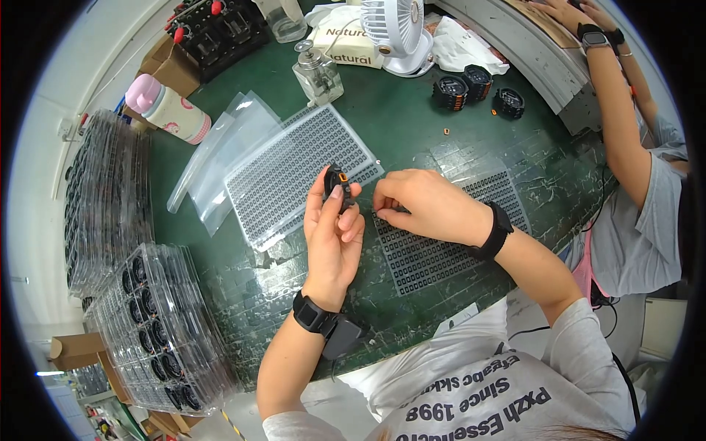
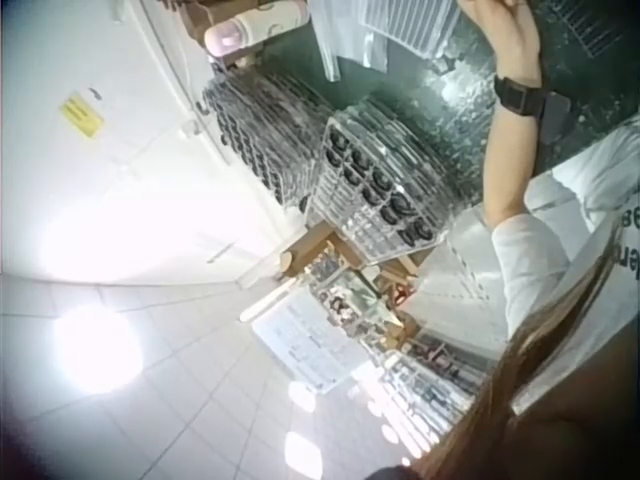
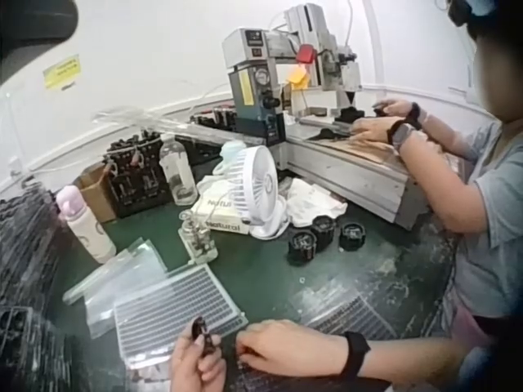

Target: The person picks up a watch case, inserts a small orange component into its side by hand, and then places the case into a plastic tray. This process is repeated with another watch case.

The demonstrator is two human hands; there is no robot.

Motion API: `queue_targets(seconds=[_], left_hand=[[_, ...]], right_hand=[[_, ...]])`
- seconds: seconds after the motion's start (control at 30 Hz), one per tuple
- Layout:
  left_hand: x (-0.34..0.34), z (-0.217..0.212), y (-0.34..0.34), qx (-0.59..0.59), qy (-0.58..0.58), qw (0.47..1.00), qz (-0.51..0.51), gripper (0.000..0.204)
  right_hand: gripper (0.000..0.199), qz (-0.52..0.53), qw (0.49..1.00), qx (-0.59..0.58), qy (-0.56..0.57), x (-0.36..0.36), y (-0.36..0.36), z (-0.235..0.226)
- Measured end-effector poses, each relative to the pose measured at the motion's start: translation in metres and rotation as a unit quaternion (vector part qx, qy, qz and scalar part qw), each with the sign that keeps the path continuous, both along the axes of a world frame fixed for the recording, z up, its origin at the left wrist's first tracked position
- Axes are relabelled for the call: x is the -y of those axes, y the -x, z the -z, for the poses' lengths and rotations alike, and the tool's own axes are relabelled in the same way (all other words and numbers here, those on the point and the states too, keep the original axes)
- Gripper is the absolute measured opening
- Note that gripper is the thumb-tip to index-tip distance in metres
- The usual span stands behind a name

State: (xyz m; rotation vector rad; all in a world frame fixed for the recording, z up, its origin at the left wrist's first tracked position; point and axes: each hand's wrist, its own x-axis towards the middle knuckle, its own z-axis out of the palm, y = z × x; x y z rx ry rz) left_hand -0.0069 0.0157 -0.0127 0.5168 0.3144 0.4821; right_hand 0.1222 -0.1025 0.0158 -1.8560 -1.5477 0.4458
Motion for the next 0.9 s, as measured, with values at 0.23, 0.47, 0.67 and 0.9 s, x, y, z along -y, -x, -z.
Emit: queue_targets(seconds=[0.23,0.47,0.67,0.9], left_hand=[[-0.001,0.001,0.0,-0.003,-0.006,1.0,0.003,0.039],[0.001,-0.001,0.0,-0.011,-0.015,1.0,-0.01,0.033],[0.003,-0.002,0.001,-0.058,-0.088,0.994,0.017,0.022],[0.005,-0.004,0.0,-0.066,-0.122,0.988,0.074,0.021]], right_hand=[[0.01,0.0,1.0,0.023,-0.007,-0.001,0.001,0.002],[0.008,0.014,0.998,0.056,-0.002,-0.002,0.004,0.002],[0.009,0.022,0.989,-0.007,-0.144,0.002,-0.006,-0.008],[0.011,-0.015,0.883,-0.453,-0.123,0.007,0.001,-0.014]])
